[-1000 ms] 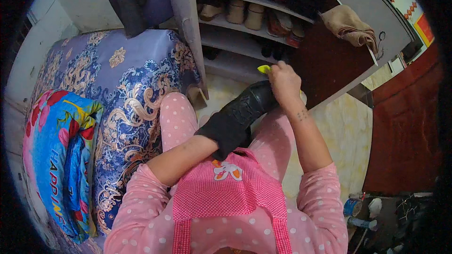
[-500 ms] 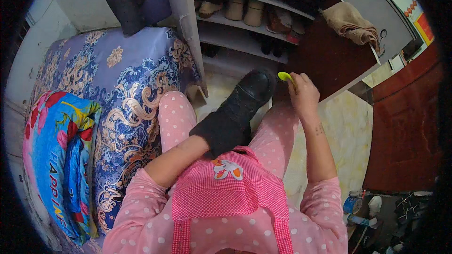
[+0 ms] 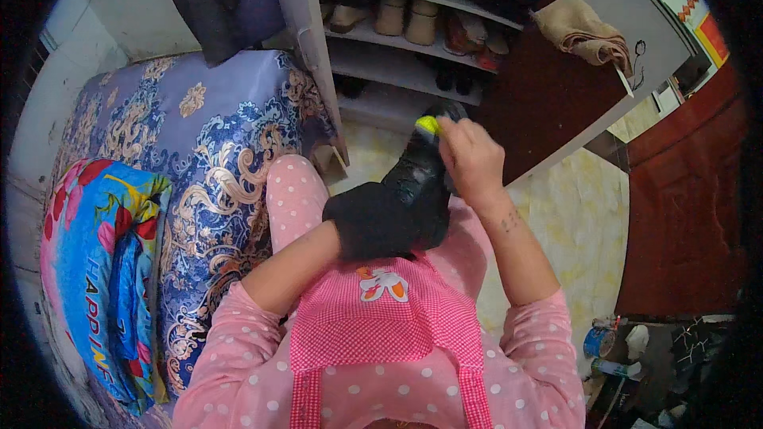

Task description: The person sits on the floor in front of an open shoe cabinet and wipes several pairs of shoes with a yellow cloth. They handle a beige flat, a black boot, and a white flat with a panda design, wiping each one and returning them to the cabinet.

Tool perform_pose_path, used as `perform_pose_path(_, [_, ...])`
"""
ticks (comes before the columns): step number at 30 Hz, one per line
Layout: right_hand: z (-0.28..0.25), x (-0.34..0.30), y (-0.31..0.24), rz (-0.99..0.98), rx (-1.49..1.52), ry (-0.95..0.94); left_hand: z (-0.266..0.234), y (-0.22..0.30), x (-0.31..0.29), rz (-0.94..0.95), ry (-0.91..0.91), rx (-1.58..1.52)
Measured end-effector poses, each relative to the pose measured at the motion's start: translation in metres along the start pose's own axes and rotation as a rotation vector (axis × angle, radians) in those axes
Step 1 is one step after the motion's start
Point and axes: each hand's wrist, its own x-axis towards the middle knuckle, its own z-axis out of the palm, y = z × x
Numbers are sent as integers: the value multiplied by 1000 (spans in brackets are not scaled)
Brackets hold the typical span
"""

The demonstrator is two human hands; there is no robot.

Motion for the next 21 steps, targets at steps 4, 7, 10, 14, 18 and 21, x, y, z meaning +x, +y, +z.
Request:
perform_pose_path(4, [-9,43,38,210,-285,-130,26,-22,-4,63,131,-207])
perform_pose_path(7, [-35,36,39,226,-320,-189,47,-44,4,176,193,-224])
perform_pose_path(10, [-55,-11,21,126,-292,-276,38,-50,9,127,203,-155])
perform_pose_path(14, [-56,-94,5,61,-279,-609,29,-59,13,95,215,-81])
perform_pose_path(18, [-58,-121,-10,16,36,-839,27,-62,24,124,209,-34])
perform_pose_path(21, [-52,-125,-4,5,177,-848,31,-63,33,145,210,-4])
